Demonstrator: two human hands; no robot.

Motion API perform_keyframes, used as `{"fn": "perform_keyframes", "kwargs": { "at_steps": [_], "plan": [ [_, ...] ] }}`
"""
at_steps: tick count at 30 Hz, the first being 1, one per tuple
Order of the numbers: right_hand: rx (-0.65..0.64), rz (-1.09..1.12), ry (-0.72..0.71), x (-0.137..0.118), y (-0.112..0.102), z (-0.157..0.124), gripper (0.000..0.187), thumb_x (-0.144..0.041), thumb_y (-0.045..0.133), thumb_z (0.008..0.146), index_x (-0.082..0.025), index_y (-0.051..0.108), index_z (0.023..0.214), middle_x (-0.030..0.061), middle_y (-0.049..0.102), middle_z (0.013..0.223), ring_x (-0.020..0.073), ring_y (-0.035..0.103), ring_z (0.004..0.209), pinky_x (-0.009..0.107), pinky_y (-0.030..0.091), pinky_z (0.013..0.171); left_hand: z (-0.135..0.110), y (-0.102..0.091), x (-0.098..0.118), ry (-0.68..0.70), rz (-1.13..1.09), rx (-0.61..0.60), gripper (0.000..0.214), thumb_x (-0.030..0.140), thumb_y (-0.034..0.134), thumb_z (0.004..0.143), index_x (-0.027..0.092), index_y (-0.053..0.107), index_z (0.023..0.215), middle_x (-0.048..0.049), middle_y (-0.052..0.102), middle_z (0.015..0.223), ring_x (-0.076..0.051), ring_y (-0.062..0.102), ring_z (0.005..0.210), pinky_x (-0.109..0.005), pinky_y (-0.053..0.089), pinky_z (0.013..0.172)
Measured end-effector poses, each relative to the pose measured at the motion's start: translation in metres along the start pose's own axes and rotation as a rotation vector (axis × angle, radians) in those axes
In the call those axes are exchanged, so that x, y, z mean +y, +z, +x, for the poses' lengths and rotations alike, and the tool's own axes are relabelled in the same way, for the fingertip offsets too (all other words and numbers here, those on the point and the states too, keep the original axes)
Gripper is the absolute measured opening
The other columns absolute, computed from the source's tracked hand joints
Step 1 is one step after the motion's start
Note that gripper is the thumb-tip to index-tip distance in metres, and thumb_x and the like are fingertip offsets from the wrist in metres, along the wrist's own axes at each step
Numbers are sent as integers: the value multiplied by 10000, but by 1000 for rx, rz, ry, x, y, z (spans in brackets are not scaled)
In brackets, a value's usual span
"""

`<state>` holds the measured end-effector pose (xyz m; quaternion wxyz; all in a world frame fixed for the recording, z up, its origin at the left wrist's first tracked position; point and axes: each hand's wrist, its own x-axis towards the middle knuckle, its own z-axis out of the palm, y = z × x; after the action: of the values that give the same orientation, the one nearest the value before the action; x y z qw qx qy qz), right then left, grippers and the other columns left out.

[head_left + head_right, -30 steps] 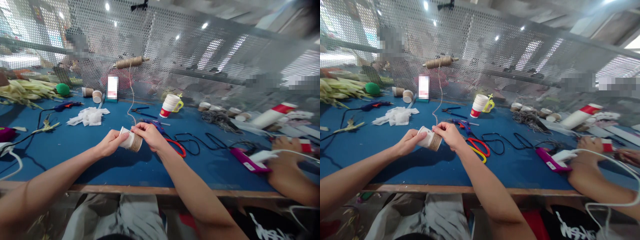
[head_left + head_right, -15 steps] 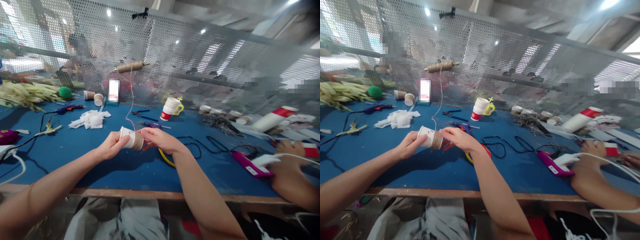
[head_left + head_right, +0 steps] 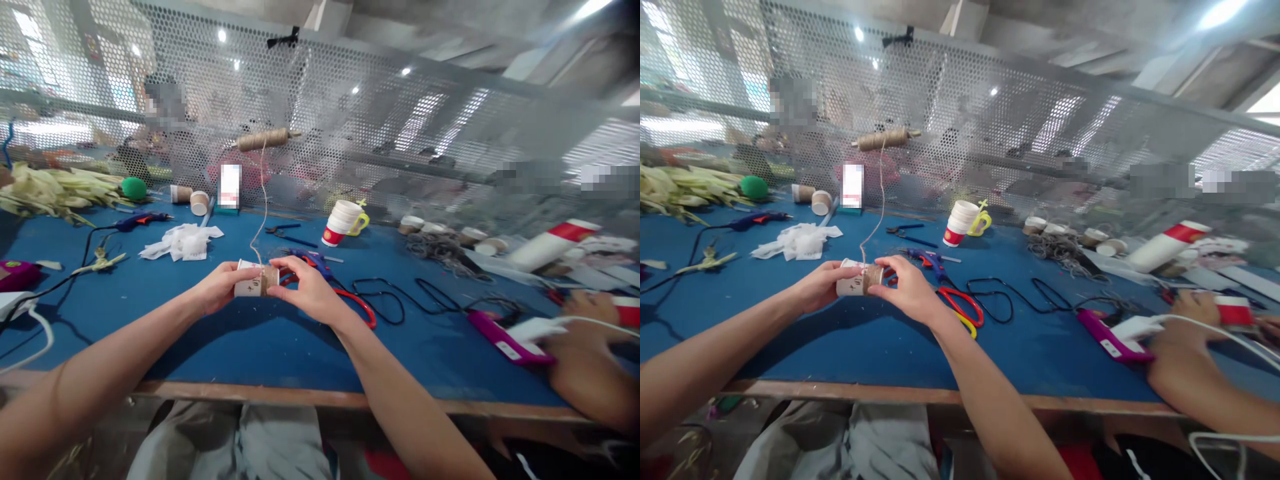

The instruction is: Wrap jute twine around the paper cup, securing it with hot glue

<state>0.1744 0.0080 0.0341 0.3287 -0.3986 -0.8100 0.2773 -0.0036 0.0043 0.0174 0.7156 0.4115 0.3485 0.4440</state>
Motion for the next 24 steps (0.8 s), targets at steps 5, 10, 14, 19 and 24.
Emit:
{"fn": "perform_keyframes", "kwargs": {
  "at_steps": [5,10,14,19,24],
  "plan": [
    [28,-99,-129,5,9,-2,389,-295,649,687,-208,546,1052,80,539,1013,200,544,913,362,464,781,1,0,-4,3,51,110,361,432,674,608,79,619,660,-39,604,556,-103,524,475,-215,355,475],
    [33,-171,-198,8,14,-5,395,-292,628,711,-214,527,1085,85,530,1038,213,516,971,372,447,816,3,0,-7,13,80,180,357,423,694,569,90,575,617,-1,547,499,-82,477,425,-211,320,443],
    [23,-153,-176,8,13,-4,430,-309,655,683,-195,529,1078,90,538,1057,203,532,961,358,445,822,5,-2,-8,40,151,217,330,399,686,562,97,566,620,9,541,501,-78,465,422,-205,302,436],
    [233,-288,162,14,-22,13,300,-414,493,785,-160,592,911,98,632,880,182,595,751,325,458,686,10,-9,-12,99,298,223,357,426,643,605,83,604,697,-20,588,572,-92,493,476,-212,338,483],
    [97,-707,588,43,-56,31,258,-365,540,739,-124,625,700,169,652,783,285,603,797,346,416,669,15,-12,-16,129,423,221,363,430,616,632,81,619,729,-17,596,593,-94,494,503,-210,347,508]
  ]
}}
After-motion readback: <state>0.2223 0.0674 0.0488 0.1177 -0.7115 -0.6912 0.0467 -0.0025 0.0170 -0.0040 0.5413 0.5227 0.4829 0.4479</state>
